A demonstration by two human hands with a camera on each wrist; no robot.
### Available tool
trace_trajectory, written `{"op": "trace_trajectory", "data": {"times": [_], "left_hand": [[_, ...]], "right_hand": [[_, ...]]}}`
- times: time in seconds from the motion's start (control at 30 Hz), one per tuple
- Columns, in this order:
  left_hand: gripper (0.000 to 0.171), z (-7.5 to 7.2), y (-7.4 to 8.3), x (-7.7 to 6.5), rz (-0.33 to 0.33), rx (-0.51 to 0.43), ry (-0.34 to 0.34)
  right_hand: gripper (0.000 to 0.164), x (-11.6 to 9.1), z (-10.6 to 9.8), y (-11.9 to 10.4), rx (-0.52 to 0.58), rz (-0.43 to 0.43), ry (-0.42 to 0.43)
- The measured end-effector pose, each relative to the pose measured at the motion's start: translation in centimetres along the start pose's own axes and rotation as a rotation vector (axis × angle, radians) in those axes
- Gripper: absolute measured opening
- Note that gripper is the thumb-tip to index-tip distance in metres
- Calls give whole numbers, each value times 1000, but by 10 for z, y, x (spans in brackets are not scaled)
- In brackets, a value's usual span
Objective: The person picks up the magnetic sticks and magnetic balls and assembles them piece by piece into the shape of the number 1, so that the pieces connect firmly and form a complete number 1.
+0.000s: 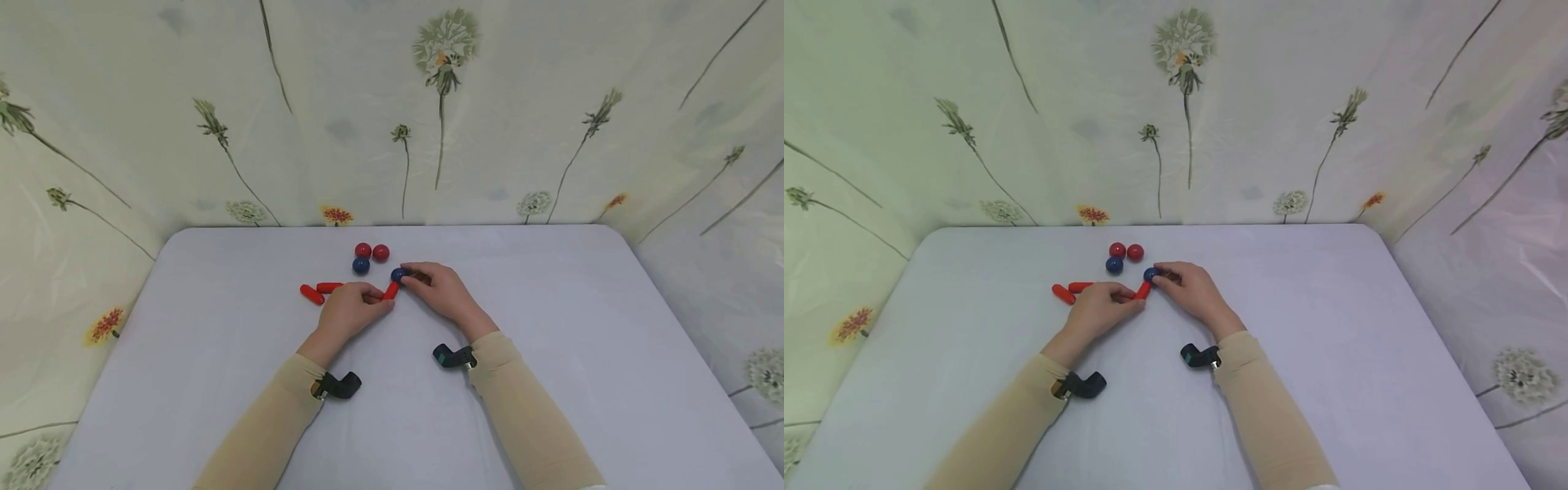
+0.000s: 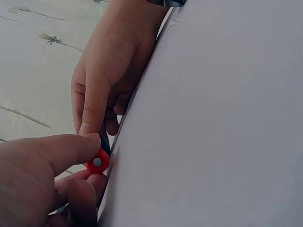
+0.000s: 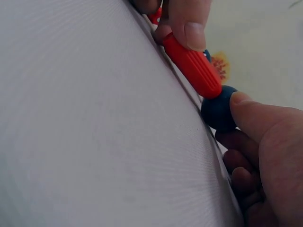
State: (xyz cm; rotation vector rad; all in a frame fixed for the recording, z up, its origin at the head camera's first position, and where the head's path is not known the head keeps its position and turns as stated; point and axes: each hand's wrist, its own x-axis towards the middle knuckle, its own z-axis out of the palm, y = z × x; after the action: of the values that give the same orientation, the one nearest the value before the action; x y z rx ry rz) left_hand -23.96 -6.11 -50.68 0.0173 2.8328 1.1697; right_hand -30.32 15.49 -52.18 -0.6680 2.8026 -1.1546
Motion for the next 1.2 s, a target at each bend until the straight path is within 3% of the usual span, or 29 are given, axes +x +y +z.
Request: {"op": "trace_trajectory", "data": {"times": [0.27,0.87,1.2], "left_hand": [[32,0,0,-1,-14,-6,-8],[35,2,-4,2,37,24,-3],[34,2,-5,2,34,35,2]], "right_hand": [[43,0,0,2,-4,-3,-2],[41,-2,-1,0,30,17,3],[41,-2,-1,0,27,6,8]]}}
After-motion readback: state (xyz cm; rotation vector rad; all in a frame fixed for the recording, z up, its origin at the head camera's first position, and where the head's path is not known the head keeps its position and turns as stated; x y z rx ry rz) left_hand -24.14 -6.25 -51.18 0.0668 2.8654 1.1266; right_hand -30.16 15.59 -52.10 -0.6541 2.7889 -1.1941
